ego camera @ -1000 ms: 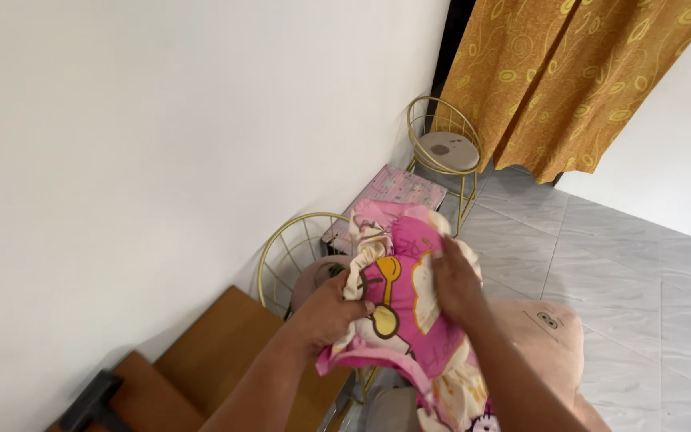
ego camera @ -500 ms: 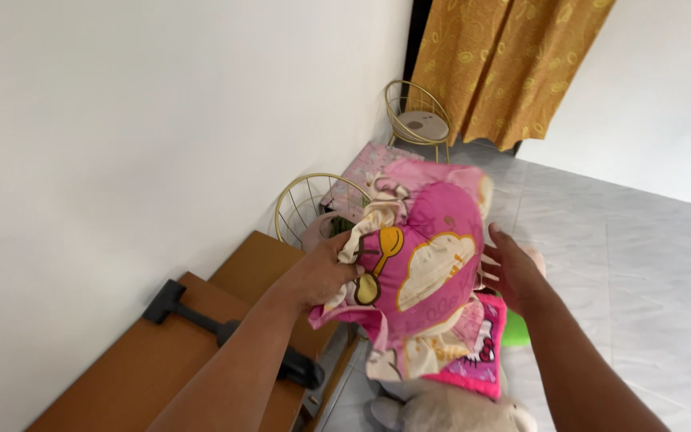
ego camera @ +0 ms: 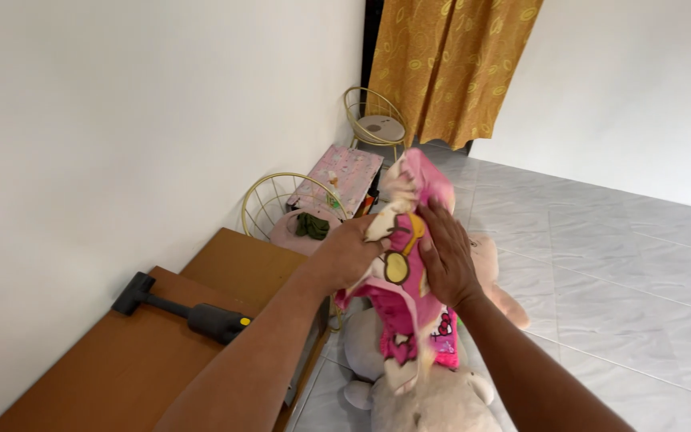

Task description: The recorder uses a handheld vacuum cleaner to clean a pillow and then a pink patterned clothing item on a wooden surface.

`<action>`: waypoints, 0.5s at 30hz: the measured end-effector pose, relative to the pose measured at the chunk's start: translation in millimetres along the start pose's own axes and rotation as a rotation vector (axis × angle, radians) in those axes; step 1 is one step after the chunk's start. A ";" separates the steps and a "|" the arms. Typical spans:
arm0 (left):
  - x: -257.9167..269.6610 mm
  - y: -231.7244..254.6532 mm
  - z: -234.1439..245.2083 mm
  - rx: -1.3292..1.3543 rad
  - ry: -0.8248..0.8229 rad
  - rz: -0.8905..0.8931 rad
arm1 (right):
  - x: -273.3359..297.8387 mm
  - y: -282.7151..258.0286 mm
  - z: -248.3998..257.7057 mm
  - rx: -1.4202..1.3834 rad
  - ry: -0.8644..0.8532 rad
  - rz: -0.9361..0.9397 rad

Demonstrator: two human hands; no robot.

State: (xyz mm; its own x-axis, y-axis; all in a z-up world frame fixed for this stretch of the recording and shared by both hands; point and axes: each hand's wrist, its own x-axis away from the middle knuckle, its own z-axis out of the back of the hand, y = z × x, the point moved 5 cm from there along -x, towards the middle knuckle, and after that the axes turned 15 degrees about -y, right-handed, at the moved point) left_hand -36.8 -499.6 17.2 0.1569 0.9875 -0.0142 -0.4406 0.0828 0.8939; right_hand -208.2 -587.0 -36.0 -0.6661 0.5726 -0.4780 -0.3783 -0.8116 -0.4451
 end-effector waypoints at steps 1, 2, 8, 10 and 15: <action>0.8 -3.4 -1.9 0.000 -0.005 -0.004 | 0.3 2.6 9.6 0.004 0.003 -0.004; 1.6 -9.7 -1.6 0.015 -0.011 0.028 | 0.6 23.4 4.7 0.000 -0.262 -0.396; -0.6 -12.1 -3.3 0.006 0.089 0.044 | 58.5 195.8 -30.6 -0.361 -0.564 -0.902; 1.4 -6.1 -8.5 -0.089 0.123 0.010 | 50.6 142.7 6.4 -0.664 -0.425 -0.942; 5.4 7.2 -24.6 -0.206 -0.014 -0.299 | 27.5 91.6 51.6 -1.691 -0.014 -0.884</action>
State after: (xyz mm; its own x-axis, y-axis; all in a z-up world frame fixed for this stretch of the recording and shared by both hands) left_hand -60.8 -490.4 12.5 0.3171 0.9138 -0.2537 -0.5419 0.3941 0.7423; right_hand -294.3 -651.6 -50.9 -0.6695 0.6926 0.2684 0.3624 0.6200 -0.6959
